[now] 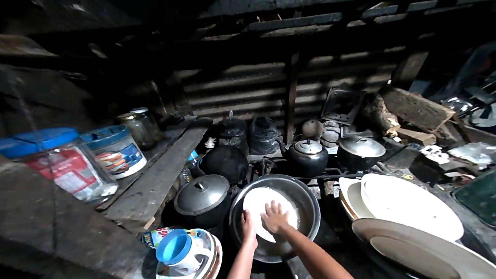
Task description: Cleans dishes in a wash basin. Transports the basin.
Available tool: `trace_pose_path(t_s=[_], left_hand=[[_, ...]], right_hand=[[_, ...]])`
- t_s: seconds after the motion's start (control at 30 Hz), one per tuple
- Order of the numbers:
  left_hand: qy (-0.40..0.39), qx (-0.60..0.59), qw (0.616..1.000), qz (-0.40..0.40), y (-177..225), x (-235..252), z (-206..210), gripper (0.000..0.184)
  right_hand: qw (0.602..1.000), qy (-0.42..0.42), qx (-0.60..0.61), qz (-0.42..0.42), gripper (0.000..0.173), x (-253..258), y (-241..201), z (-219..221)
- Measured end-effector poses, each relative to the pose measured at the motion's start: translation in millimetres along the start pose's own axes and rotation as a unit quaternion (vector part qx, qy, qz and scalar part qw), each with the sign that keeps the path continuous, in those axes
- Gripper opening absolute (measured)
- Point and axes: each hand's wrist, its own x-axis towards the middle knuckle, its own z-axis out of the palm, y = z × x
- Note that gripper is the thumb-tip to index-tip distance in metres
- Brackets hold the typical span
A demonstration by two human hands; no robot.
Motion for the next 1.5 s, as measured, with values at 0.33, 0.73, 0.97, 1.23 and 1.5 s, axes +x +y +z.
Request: trace_pose_path(t_s=[0.33,0.73,0.97,1.23,1.5], left_hand=[[0.025,0.014,0.997,0.071,26.5,16.7,-22.8,0.056],[0.059,0.166,0.934,0.309,48.8,-22.5,-12.2,0.044],[0.021,0.003,0.997,0.073,54.0,-18.5,-32.4,0.055],[0.017,-0.052,0.998,0.014,40.5,-38.6,-32.4,0.058],[-0.012,-0.209,0.975,-0.077,37.8,-36.9,-51.3,0.048]], right_hand=[[0.984,-0.121,-0.057,-0.117,0.068,-43.0,12.1,3.9],[0.998,-0.012,-0.043,-0.038,0.107,-35.2,5.7,-18.9],[0.984,0.03,0.113,-0.138,0.071,-43.3,30.1,-37.4],[0.99,-0.027,0.106,0.088,0.083,-20.2,47.5,-34.5],[0.968,-0.041,0.181,-0.166,0.05,-89.1,25.8,-80.1]])
